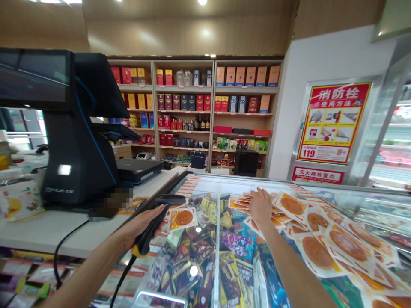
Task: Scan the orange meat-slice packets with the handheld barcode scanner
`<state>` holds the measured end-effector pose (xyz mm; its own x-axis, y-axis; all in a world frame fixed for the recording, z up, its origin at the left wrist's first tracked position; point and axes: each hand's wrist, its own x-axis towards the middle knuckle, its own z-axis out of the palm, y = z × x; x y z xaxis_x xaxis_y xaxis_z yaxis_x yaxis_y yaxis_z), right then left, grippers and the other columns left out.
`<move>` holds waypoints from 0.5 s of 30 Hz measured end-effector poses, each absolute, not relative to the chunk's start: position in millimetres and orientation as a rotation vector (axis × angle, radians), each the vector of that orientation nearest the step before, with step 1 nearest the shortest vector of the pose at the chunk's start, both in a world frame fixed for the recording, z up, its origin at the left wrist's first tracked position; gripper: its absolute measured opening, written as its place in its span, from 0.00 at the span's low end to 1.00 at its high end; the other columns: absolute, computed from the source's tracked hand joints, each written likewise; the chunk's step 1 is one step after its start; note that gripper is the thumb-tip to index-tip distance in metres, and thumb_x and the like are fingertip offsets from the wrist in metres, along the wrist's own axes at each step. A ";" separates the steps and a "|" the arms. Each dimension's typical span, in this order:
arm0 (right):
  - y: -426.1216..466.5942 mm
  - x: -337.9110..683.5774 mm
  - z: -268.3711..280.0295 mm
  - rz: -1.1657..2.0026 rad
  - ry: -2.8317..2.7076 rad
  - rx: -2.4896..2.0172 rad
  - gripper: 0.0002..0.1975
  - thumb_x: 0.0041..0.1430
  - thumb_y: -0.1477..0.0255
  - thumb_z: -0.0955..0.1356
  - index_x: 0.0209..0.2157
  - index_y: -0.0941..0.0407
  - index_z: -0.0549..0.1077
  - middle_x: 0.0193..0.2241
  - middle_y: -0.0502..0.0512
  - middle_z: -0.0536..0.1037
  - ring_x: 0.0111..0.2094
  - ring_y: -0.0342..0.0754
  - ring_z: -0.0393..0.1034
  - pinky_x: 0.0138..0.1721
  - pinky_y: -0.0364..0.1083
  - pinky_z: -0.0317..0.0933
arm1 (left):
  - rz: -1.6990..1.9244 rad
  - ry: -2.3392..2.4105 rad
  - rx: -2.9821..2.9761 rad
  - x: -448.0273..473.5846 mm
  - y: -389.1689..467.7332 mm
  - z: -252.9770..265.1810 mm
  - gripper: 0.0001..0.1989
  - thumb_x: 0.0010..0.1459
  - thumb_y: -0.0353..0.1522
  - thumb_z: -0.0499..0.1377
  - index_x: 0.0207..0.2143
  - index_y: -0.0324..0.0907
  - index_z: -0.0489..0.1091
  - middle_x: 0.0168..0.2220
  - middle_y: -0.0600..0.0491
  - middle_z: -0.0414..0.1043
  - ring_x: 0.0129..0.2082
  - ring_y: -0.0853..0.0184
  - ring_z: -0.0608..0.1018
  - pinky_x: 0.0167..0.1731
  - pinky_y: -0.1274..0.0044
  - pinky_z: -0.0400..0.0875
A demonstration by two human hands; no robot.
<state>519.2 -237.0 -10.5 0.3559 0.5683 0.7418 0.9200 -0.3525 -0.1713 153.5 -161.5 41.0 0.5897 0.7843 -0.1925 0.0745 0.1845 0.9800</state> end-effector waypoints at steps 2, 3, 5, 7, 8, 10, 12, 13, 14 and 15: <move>-227.7 490.5 -11.9 -0.752 -1.364 -1.997 0.16 0.46 0.77 0.58 0.38 0.62 0.68 0.46 0.64 0.63 0.50 0.56 0.52 0.49 0.55 0.43 | 0.611 0.881 1.296 146.0 -160.4 41.1 0.21 0.40 0.49 0.53 0.22 0.39 0.59 0.15 0.58 0.62 0.12 0.77 0.63 0.12 0.84 0.56; -222.1 473.2 -13.9 -0.695 -1.435 -1.968 0.16 0.47 0.76 0.58 0.39 0.61 0.68 0.46 0.64 0.63 0.49 0.55 0.53 0.49 0.54 0.44 | 0.614 0.897 1.290 142.5 -159.7 41.3 0.21 0.40 0.49 0.53 0.22 0.39 0.60 0.15 0.58 0.61 0.12 0.77 0.63 0.12 0.84 0.56; -210.4 436.4 -19.9 -0.561 -1.597 -1.917 0.16 0.47 0.72 0.59 0.39 0.59 0.68 0.45 0.61 0.66 0.48 0.52 0.56 0.49 0.51 0.47 | 0.613 0.912 1.278 135.9 -157.8 41.4 0.21 0.39 0.49 0.53 0.22 0.39 0.60 0.15 0.59 0.61 0.11 0.77 0.62 0.11 0.83 0.56; -199.9 402.1 -26.7 -0.421 -1.792 -1.829 0.16 0.47 0.68 0.61 0.40 0.56 0.68 0.45 0.58 0.66 0.47 0.49 0.56 0.49 0.50 0.48 | 0.611 0.920 1.263 129.5 -155.3 40.2 0.21 0.39 0.49 0.54 0.21 0.39 0.60 0.15 0.59 0.61 0.11 0.77 0.62 0.11 0.83 0.56; -195.3 387.7 -29.6 -0.349 -1.882 -1.781 0.18 0.46 0.66 0.62 0.41 0.55 0.67 0.46 0.57 0.66 0.48 0.49 0.56 0.49 0.50 0.48 | 0.612 0.926 1.259 126.5 -153.9 39.2 0.21 0.38 0.49 0.54 0.21 0.38 0.60 0.15 0.58 0.61 0.12 0.77 0.62 0.11 0.83 0.56; -187.8 366.2 -33.1 -0.202 -2.020 -1.702 0.24 0.42 0.63 0.65 0.44 0.55 0.64 0.48 0.58 0.63 0.49 0.50 0.54 0.49 0.50 0.47 | 0.613 0.935 1.258 121.0 -151.7 37.3 0.21 0.38 0.49 0.54 0.20 0.38 0.61 0.16 0.58 0.62 0.12 0.77 0.63 0.12 0.83 0.57; -182.0 354.4 -33.3 -0.104 -2.086 -1.680 0.30 0.39 0.60 0.66 0.47 0.55 0.61 0.50 0.59 0.61 0.50 0.52 0.53 0.49 0.50 0.47 | 0.623 0.934 1.253 117.2 -150.7 36.3 0.21 0.39 0.49 0.54 0.21 0.38 0.62 0.16 0.57 0.63 0.13 0.76 0.63 0.12 0.83 0.57; -179.8 351.4 -32.5 -0.069 -2.105 -1.678 0.31 0.39 0.59 0.66 0.47 0.55 0.60 0.50 0.60 0.60 0.50 0.52 0.53 0.48 0.50 0.48 | 0.631 0.928 1.252 116.1 -150.9 36.5 0.21 0.39 0.49 0.54 0.21 0.37 0.62 0.16 0.56 0.63 0.13 0.76 0.63 0.12 0.83 0.57; -177.9 349.5 -31.5 -0.043 -2.124 -1.674 0.31 0.40 0.60 0.66 0.48 0.55 0.60 0.49 0.60 0.61 0.49 0.51 0.55 0.47 0.49 0.49 | 0.633 0.924 1.250 115.7 -151.5 37.1 0.21 0.39 0.49 0.53 0.21 0.37 0.62 0.16 0.57 0.63 0.13 0.76 0.63 0.12 0.83 0.57; -176.6 348.3 -30.4 -0.033 -2.143 -1.668 0.29 0.41 0.60 0.65 0.47 0.55 0.60 0.48 0.59 0.63 0.48 0.51 0.57 0.46 0.48 0.51 | 0.632 0.923 1.249 116.0 -152.3 38.0 0.21 0.39 0.49 0.53 0.21 0.37 0.62 0.16 0.57 0.62 0.13 0.76 0.63 0.12 0.83 0.57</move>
<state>348.3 -176.6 -30.4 -0.1903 0.9210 0.3400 0.9309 0.2792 -0.2353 116.0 -152.3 38.0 0.5074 0.8285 -0.2369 0.0787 0.2292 0.9702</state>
